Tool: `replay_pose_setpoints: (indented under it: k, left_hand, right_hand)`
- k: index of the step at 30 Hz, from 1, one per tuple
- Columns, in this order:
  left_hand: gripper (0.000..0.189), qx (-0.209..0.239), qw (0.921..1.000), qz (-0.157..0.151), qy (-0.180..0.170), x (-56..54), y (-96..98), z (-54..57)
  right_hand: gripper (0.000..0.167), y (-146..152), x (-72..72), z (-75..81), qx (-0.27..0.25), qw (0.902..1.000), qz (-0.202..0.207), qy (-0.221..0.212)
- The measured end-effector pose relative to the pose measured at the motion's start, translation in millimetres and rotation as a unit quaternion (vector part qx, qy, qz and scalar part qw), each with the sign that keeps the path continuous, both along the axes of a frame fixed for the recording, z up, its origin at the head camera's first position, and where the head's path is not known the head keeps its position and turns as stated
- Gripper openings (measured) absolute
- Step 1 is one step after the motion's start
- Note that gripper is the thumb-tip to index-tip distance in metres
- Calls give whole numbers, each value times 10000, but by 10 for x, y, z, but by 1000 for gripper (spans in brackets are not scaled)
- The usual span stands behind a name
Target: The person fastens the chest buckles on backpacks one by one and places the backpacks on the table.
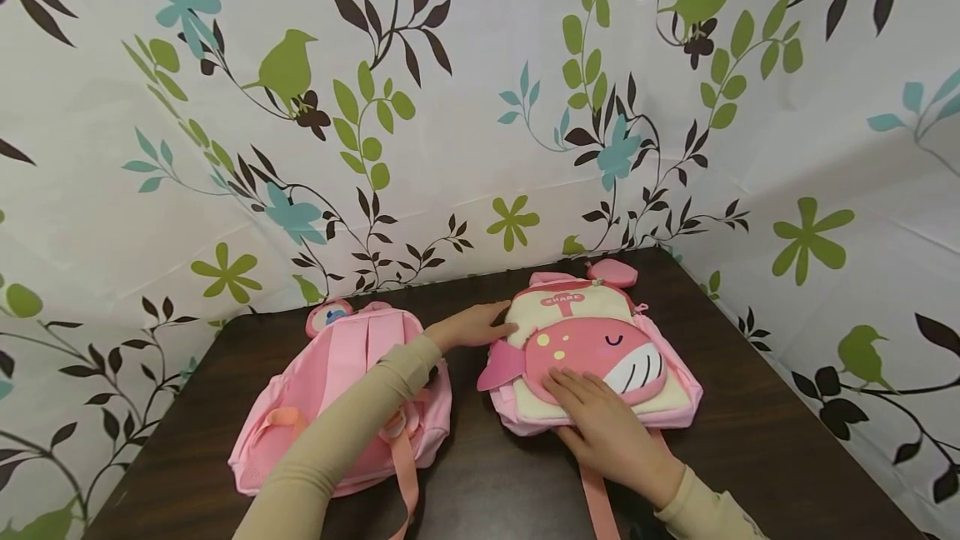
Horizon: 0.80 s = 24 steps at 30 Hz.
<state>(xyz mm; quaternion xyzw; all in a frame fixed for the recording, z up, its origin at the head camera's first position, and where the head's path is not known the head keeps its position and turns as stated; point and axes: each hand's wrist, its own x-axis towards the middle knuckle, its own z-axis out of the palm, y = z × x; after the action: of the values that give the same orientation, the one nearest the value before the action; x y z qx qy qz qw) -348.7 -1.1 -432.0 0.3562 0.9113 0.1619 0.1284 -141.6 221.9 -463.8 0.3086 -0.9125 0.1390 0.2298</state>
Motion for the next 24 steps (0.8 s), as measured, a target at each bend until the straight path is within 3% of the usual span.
replay_pose_setpoints:
  k: [9, 14, 18, 21, 24]
  left_hand:
    - [76, 432, 9954, 413, -752, -30, -60, 53]
    - [79, 945, 9848, 504, -1368, -80, -98, 144]
    - [73, 1503, 9702, 382, -1861, -102, -100, 238]
    - [68, 1704, 9673, 275, -1859, -92, -101, 306]
    - [66, 1728, 9713, 171, -1625, -60, -105, 384]
  right_hand:
    - [72, 4, 15, 73, -744, 9971, -68, -118]
    - [74, -25, 34, 135, -1268, 9919, -68, -79]
    - [73, -52, 54, 196, -1578, 9874, -154, 31]
    - [71, -60, 66, 250, -1769, 9838, -209, 190]
    - [70, -47, 68, 299, -1914, 9801, -247, 458]
